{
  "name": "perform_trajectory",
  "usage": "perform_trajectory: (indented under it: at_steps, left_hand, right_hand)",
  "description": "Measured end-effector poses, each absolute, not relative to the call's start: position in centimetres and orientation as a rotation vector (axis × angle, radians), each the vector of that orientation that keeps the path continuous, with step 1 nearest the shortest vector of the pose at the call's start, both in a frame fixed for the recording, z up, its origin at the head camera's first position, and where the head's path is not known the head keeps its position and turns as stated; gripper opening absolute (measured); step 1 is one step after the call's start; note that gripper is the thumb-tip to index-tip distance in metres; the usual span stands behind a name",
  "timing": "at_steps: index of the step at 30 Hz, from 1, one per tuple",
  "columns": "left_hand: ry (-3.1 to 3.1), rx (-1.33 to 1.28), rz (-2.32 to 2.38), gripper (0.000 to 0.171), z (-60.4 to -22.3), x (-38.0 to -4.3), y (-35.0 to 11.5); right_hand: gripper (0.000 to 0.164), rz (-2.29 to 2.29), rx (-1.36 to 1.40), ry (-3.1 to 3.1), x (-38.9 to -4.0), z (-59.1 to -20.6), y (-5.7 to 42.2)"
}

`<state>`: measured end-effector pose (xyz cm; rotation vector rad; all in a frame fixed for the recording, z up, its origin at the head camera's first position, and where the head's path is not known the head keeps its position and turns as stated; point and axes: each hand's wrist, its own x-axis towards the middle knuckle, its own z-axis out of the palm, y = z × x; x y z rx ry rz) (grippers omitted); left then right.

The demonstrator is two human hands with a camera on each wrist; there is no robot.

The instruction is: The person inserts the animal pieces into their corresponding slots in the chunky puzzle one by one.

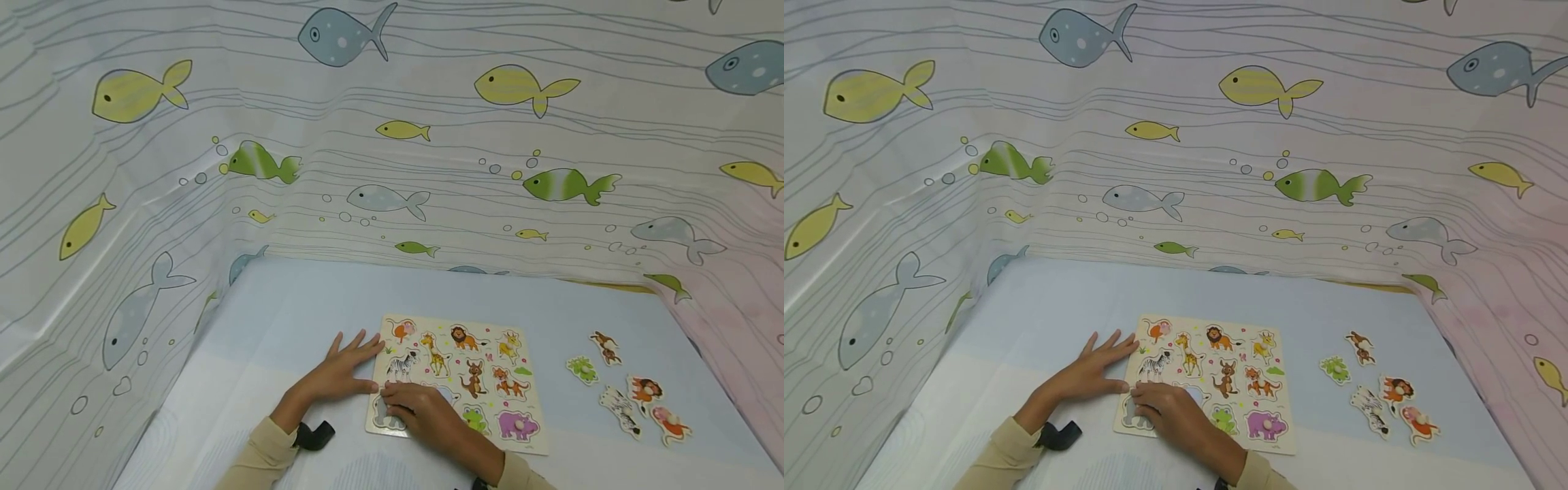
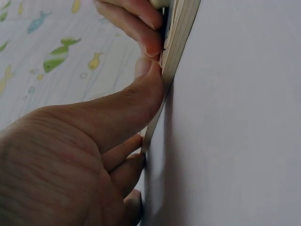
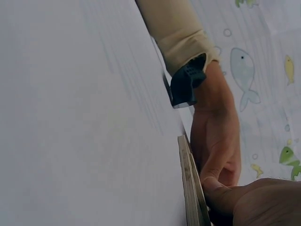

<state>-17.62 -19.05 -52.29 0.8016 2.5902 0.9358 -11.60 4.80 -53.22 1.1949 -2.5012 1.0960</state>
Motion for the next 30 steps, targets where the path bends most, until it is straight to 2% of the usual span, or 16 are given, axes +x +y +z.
perform_trajectory:
  at_steps: [30]
  left_hand:
    - [2.609, 0.801, 0.911, 0.083, -52.44, -17.64, -19.08]
  right_hand:
    - [0.024, 1.009, 1.206, -2.565, -11.16, -52.69, 4.57]
